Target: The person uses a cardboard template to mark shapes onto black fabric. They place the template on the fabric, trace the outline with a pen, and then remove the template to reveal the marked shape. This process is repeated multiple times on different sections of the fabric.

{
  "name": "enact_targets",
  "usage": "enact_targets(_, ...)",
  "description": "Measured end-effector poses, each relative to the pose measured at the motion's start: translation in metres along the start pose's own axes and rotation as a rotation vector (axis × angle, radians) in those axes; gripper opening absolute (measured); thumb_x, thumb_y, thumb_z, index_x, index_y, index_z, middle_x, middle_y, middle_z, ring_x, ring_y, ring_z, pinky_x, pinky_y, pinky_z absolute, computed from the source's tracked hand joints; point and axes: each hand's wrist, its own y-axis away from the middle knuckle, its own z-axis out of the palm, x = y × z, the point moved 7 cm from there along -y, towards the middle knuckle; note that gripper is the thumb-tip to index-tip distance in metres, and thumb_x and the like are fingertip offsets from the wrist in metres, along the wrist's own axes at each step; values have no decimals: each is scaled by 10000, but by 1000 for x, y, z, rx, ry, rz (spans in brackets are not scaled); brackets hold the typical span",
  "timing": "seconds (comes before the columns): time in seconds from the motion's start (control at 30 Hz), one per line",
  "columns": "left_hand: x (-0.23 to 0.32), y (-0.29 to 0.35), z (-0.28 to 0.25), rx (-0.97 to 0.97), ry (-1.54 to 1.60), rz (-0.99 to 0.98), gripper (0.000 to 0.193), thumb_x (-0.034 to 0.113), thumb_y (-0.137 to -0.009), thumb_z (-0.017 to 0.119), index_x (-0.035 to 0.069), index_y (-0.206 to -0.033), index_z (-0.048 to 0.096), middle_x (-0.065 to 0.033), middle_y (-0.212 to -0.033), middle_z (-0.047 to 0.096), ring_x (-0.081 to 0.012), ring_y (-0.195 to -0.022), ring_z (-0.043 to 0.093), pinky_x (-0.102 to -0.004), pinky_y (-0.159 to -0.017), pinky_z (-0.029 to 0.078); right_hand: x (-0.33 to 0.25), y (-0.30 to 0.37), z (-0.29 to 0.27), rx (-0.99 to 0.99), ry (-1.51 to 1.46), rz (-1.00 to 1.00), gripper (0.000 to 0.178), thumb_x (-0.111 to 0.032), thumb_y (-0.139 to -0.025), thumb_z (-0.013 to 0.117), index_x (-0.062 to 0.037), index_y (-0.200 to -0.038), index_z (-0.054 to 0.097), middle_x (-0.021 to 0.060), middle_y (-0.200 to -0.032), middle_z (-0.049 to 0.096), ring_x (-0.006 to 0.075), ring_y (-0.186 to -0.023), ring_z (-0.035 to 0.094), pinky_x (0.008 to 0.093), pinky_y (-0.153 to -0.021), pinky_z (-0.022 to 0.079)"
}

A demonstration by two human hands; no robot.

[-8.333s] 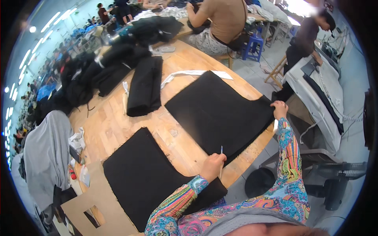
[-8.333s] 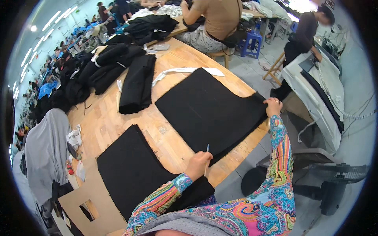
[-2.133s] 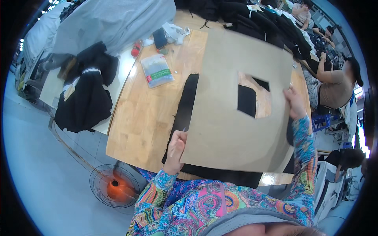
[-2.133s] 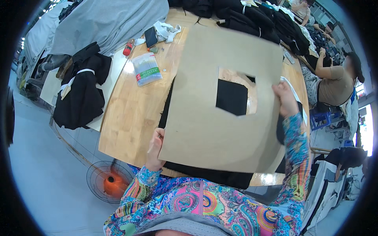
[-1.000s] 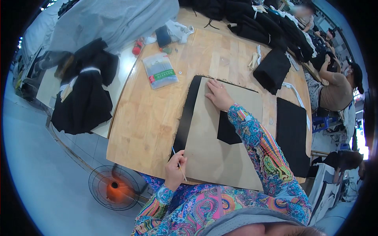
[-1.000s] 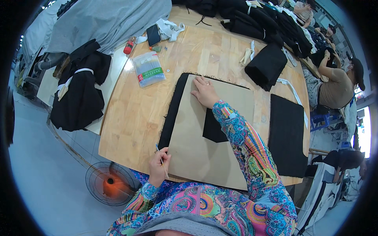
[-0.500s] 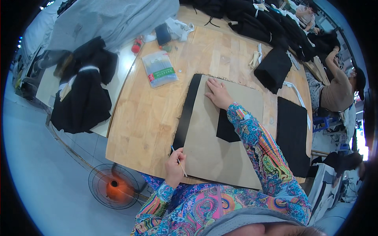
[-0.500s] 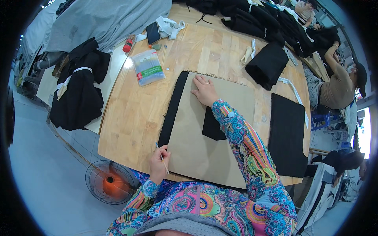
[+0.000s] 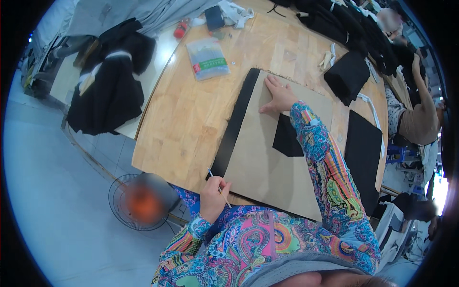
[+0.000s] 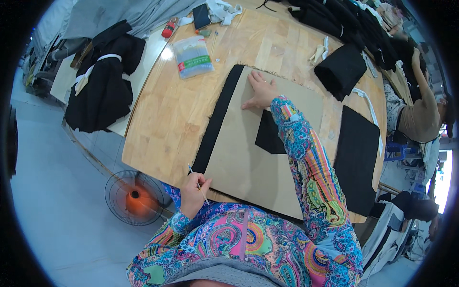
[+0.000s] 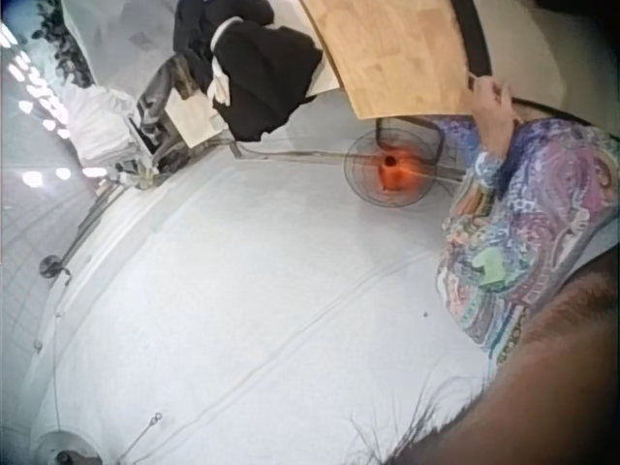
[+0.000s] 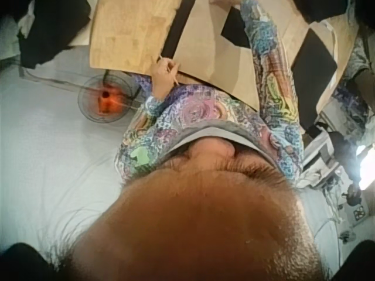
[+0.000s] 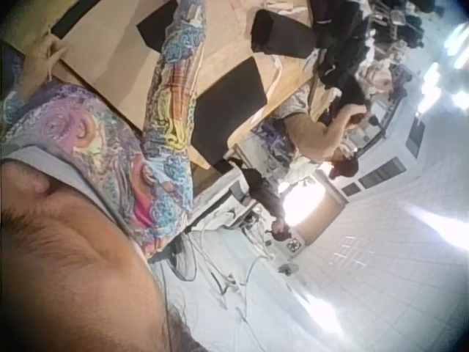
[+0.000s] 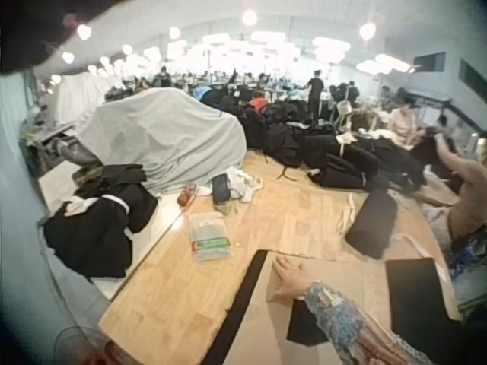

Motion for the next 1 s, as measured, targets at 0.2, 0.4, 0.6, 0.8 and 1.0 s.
enact_targets(0.2,-21,2,-3,-10,-50,-74,205,92,-802,698,30,-780,504,-69,-639,509,-154,-556,480,-304,-518,404,0,-3,-1,2,5,-1,1240,-636,-527,775,-61,-1461,196,101,-1544,121,260,-1429,90,616,-1077,168)
enact_targets(0.4,-26,0,-2,-34,81,-168,180,78,-808,673,28,-777,503,-72,-635,509,-156,-580,492,-301,-545,413,2,-2,-3,17,0,-1,1241,-638,-520,778,-60,-1457,206,99,-1542,130,262,-1427,98,619,-1070,191)
enact_targets(0.6,-28,0,-3,-34,126,-189,174,75,-811,667,22,-775,506,-67,-622,504,-140,-567,483,-299,-536,415,-1,-2,-3,23,-9,1,1238,-627,-519,785,-57,-1454,208,101,-1538,141,260,-1427,102,617,-1070,193)
enact_targets(0.8,-31,0,-2,-43,145,-193,170,57,-814,667,32,-775,504,-9,-643,472,-90,-600,443,-259,-541,383,-2,-1,-2,33,-22,0,1236,-621,-517,787,-56,-1453,212,106,-1538,142,260,-1427,101,615,-1071,192)
enact_targets(1.0,-33,0,0,-65,149,-211,173,42,-818,664,36,-776,497,17,-646,457,-61,-609,422,-232,-538,365,2,-2,0,22,-24,9,1241,-624,-514,787,-59,-1455,209,107,-1541,134,264,-1429,91,619,-1074,174)
